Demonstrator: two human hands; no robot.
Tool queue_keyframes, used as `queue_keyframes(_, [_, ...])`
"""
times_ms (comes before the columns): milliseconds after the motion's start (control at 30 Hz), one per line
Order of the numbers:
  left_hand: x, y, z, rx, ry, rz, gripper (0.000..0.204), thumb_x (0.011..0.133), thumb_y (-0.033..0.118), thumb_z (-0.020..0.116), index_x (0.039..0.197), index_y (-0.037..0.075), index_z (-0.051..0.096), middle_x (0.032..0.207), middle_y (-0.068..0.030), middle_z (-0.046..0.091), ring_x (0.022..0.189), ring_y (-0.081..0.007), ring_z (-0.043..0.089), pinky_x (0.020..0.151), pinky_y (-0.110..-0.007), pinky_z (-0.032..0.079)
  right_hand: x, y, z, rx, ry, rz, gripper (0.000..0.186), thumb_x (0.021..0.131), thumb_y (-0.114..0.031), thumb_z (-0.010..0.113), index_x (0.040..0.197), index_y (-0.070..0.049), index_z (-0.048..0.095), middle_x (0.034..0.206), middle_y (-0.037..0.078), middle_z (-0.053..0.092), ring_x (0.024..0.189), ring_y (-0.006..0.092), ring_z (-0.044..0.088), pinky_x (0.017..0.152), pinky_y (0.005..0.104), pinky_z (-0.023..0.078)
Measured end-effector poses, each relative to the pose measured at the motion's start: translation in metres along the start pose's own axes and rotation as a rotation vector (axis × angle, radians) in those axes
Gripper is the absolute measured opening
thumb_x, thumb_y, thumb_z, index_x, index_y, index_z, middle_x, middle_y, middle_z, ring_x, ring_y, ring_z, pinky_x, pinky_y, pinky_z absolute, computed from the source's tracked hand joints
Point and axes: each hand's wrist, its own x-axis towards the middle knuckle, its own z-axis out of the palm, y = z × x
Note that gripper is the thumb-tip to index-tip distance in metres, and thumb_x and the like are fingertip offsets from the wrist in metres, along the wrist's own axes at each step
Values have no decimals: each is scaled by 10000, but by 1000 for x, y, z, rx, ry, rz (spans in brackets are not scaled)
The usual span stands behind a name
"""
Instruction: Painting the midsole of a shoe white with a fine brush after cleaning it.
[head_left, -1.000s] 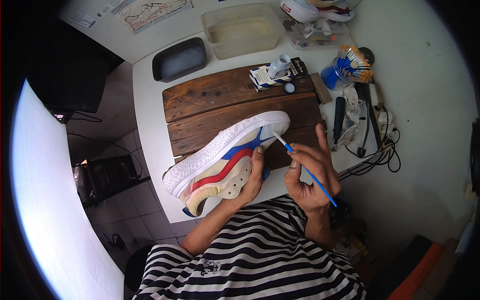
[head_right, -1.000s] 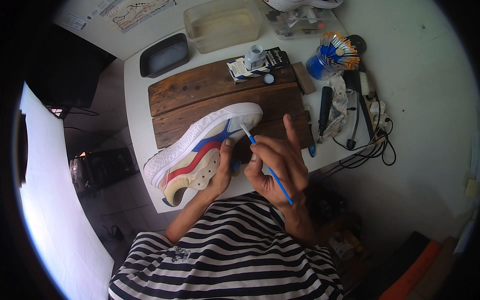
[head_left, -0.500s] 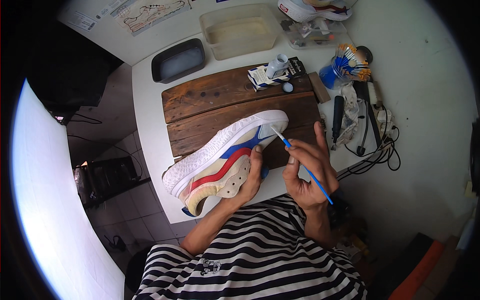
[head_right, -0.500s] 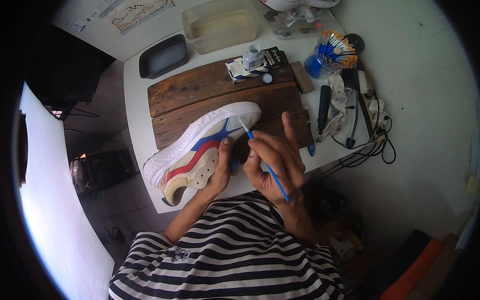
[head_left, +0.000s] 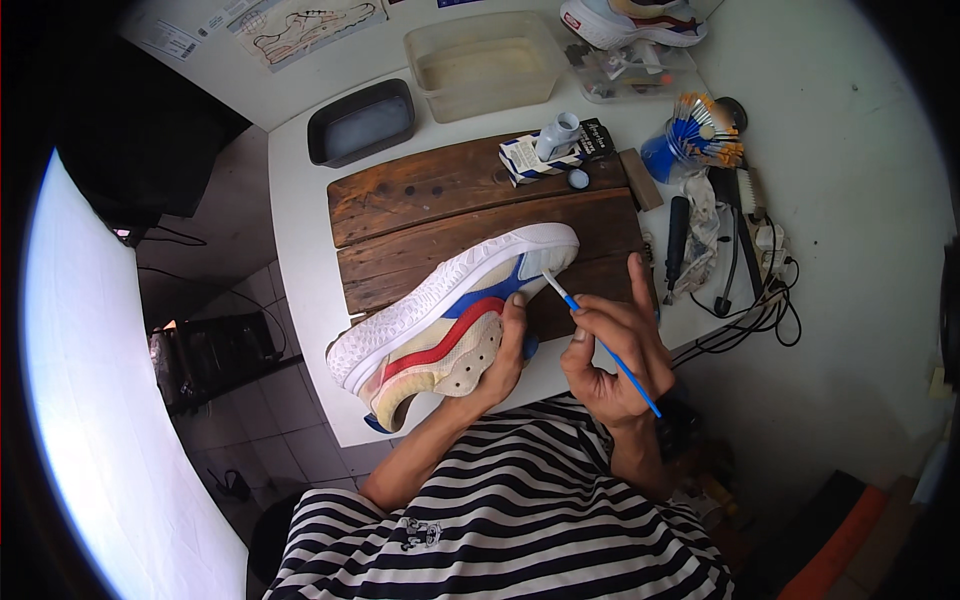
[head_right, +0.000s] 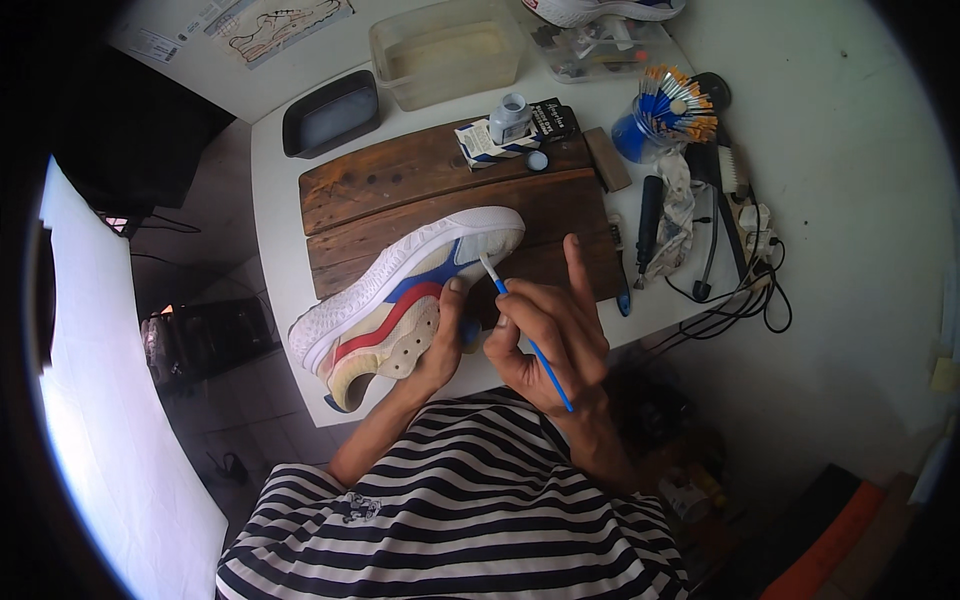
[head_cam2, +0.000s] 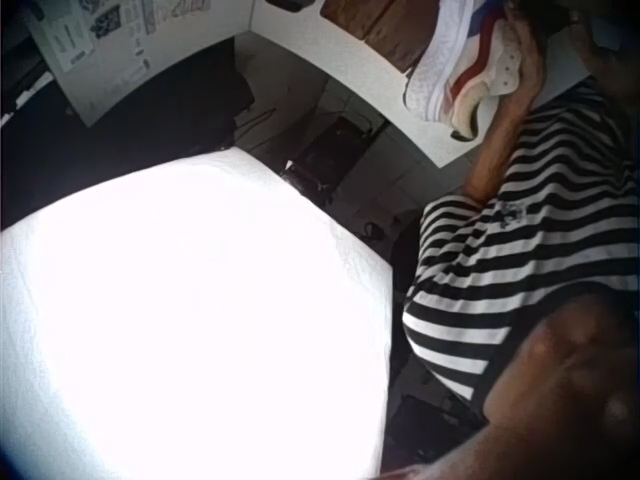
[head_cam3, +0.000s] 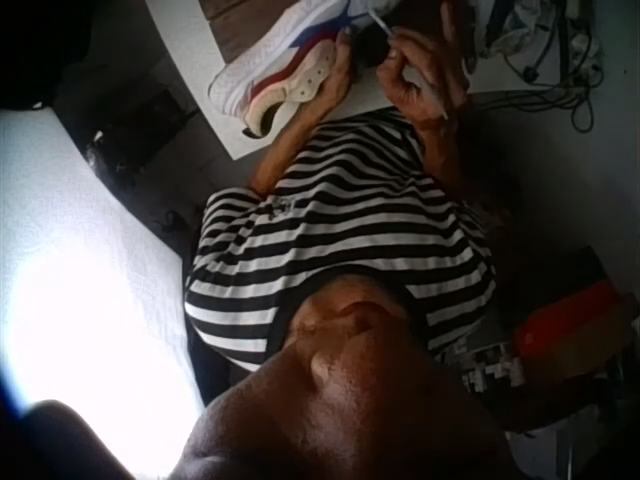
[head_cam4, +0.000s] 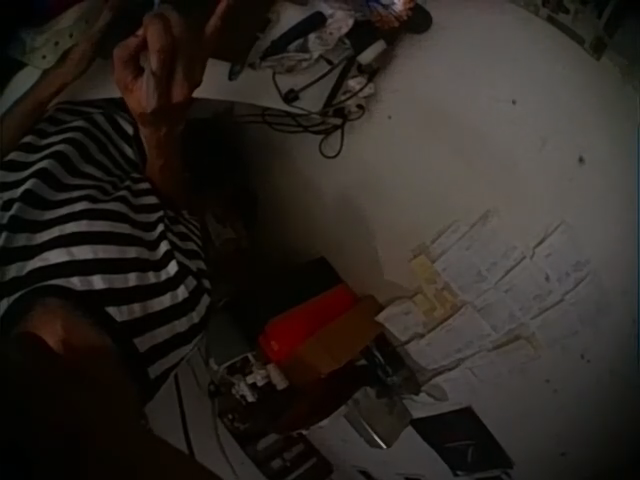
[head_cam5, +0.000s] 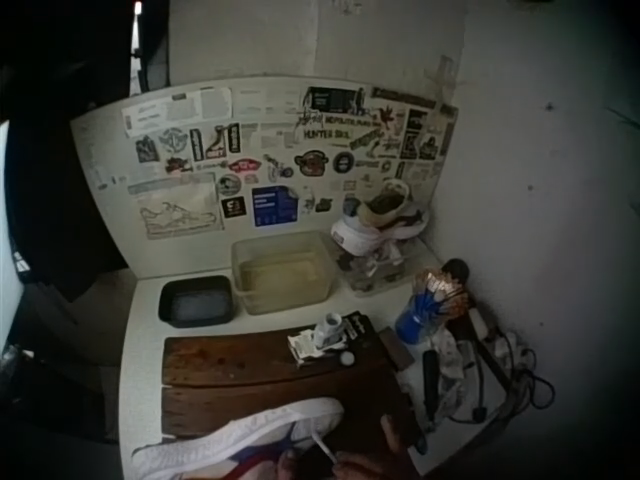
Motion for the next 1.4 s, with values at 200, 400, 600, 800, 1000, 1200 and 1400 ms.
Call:
queue_keyframes(200, [0, -4, 3, -47, 44, 39, 352, 1074, 364, 567, 852, 97, 624, 617, 22, 497, 542, -112, 496, 503, -310, 390, 1, 2, 3, -11, 14, -1, 166, 907, 7, 652, 1072, 16, 636, 895, 151, 717, 813, 269, 751, 1086, 699, 433])
queue_keyframes(400, [-1, -4, 3, 1, 18, 12, 338, 1075, 346, 568, 861, 91, 628, 643, 22, 509, 560, -108, 501, 513, -304, 390, 1, 4, 2, -14, 25, -2, 195, 880, 31, 671, 1072, 18, 645, 903, 153, 712, 766, 249, 741, 1088, 705, 423])
queue_keyframes(600, [0, -1, 3, -41, 33, 53, 367, 1081, 371, 552, 837, 103, 614, 628, 24, 499, 550, -111, 492, 511, -307, 386, 0, 0, 1, 1, 3, 5, 208, 879, 37, 674, 1083, 11, 640, 905, 151, 723, 794, 258, 749, 1095, 698, 422])
queue_keyframes(800, [-2, 4, 1, 16, -10, -61, 421, 1085, 414, 525, 801, 111, 594, 615, 13, 512, 541, -125, 510, 510, -316, 394, -2, 7, -11, 50, 44, 92, 193, 924, 59, 618, 1111, 11, 632, 933, 152, 745, 854, 261, 768, 1109, 682, 422])
queue_keyframes(1000, [-2, 1, 2, 33, -1, -79, 461, 1084, 460, 508, 794, 111, 592, 603, 13, 498, 534, -127, 498, 505, -324, 386, 2, 5, -5, -13, 22, 40, 192, 901, 56, 649, 1089, 14, 652, 926, 146, 746, 865, 265, 765, 1112, 672, 421])
queue_keyframes(1200, [0, -1, 2, 18, 8, -45, 448, 1079, 455, 522, 805, 109, 599, 615, 9, 504, 548, -127, 502, 509, -321, 389, -3, -1, -1, 15, -1, 16, 193, 882, 32, 684, 1073, 18, 664, 900, 141, 731, 834, 259, 758, 1105, 694, 410])
queue_keyframes(1400, [0, -1, 2, 6, 24, 8, 378, 1083, 380, 542, 838, 99, 606, 622, 17, 498, 553, -123, 499, 512, -320, 391, 1, -1, 0, -11, 19, 16, 160, 901, 16, 662, 1061, 6, 655, 896, 138, 735, 845, 265, 761, 1100, 708, 414])
